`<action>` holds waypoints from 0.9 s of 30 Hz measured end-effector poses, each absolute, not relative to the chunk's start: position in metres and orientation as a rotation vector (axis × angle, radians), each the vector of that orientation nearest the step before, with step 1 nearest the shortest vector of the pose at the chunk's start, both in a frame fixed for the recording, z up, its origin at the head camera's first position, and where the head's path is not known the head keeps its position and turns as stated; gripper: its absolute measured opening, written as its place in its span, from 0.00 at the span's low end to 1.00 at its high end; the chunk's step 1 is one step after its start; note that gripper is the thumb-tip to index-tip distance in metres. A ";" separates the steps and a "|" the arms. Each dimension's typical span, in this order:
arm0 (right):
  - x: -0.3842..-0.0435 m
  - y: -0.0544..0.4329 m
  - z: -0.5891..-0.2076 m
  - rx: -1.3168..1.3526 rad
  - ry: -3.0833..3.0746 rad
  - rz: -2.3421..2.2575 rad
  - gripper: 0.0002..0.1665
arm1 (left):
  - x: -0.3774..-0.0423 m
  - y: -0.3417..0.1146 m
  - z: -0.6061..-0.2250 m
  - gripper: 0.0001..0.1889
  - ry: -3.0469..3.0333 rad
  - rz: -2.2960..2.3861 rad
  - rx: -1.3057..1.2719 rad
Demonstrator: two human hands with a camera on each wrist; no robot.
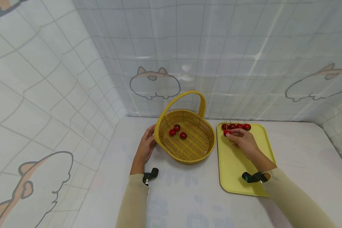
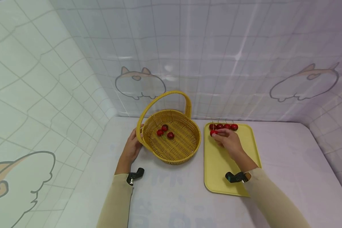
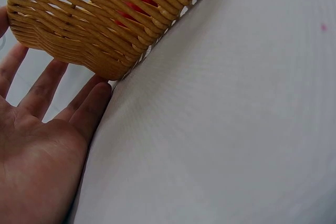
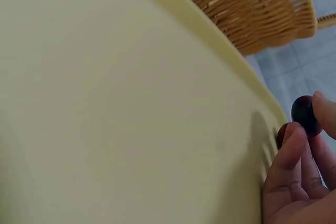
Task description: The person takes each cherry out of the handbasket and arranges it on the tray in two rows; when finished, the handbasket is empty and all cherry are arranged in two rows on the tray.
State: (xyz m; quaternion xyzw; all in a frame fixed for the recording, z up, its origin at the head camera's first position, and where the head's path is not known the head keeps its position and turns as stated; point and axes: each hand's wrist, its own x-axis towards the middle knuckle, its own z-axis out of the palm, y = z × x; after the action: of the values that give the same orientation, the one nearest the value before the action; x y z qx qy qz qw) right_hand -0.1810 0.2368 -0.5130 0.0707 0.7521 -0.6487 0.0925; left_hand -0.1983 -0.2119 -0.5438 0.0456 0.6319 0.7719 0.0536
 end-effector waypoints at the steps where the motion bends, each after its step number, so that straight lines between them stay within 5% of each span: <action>1: -0.182 0.238 -0.515 0.221 2.225 -1.931 0.34 | -0.198 -0.212 -0.544 0.27 1.918 2.346 0.139; 27: -0.195 0.243 -0.527 0.286 2.126 -1.977 0.33 | -0.199 -0.213 -0.541 0.28 1.899 2.341 0.098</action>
State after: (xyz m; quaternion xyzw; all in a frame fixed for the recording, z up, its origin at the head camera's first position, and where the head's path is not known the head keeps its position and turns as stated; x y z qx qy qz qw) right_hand -0.1948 0.2427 -0.5274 0.0975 0.7242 -0.6734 0.1117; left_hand -0.1988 -0.2129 -0.5409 0.0324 0.6284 0.7747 0.0627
